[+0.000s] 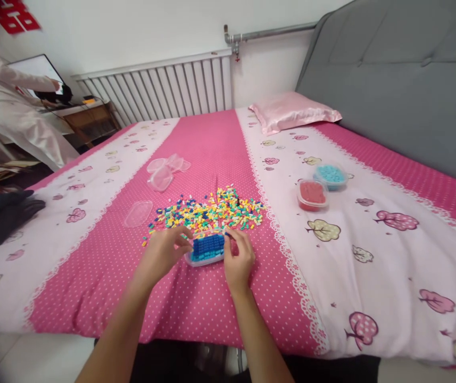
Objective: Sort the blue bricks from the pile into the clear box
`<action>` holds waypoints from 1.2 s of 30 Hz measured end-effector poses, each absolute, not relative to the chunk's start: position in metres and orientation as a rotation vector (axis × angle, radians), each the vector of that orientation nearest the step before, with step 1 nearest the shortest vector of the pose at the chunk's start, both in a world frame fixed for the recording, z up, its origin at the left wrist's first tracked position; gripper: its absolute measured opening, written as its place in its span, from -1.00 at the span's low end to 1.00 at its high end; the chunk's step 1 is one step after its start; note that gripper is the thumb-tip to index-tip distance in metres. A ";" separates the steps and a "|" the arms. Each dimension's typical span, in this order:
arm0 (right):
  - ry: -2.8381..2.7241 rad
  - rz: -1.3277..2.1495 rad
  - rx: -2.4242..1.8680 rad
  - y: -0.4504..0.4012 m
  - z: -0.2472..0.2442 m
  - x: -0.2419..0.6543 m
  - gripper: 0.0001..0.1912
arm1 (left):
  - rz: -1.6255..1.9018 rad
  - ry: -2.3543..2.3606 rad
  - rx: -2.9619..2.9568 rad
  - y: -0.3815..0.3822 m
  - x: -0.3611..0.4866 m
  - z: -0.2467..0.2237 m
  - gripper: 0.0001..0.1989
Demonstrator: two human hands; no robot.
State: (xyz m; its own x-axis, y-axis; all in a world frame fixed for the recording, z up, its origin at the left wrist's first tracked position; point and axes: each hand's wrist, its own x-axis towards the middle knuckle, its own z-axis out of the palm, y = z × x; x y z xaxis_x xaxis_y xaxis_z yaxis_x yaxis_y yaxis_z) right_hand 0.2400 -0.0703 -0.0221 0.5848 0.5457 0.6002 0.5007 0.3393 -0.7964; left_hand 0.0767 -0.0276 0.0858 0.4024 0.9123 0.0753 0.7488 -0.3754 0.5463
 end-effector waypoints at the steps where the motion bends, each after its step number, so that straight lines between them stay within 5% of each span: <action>1: -1.017 0.050 -1.289 -0.070 -0.023 0.240 -0.81 | 0.556 1.423 2.183 -0.025 0.071 0.086 -0.84; 12: -0.997 0.128 -1.260 -0.072 -0.028 0.239 -0.82 | 0.913 1.731 2.063 0.019 0.038 0.033 -0.93; 17: -1.019 0.154 -1.232 -0.072 -0.032 0.239 -0.83 | 0.961 1.831 2.165 -0.001 0.045 0.051 -0.90; 25: -1.147 0.195 -1.162 -0.075 -0.030 0.238 -0.85 | 0.626 1.291 2.663 -0.055 0.107 0.079 -0.83; 36: -1.145 0.138 -1.136 -0.075 -0.022 0.238 -0.85 | 0.536 1.800 2.555 -0.020 0.062 0.076 -0.83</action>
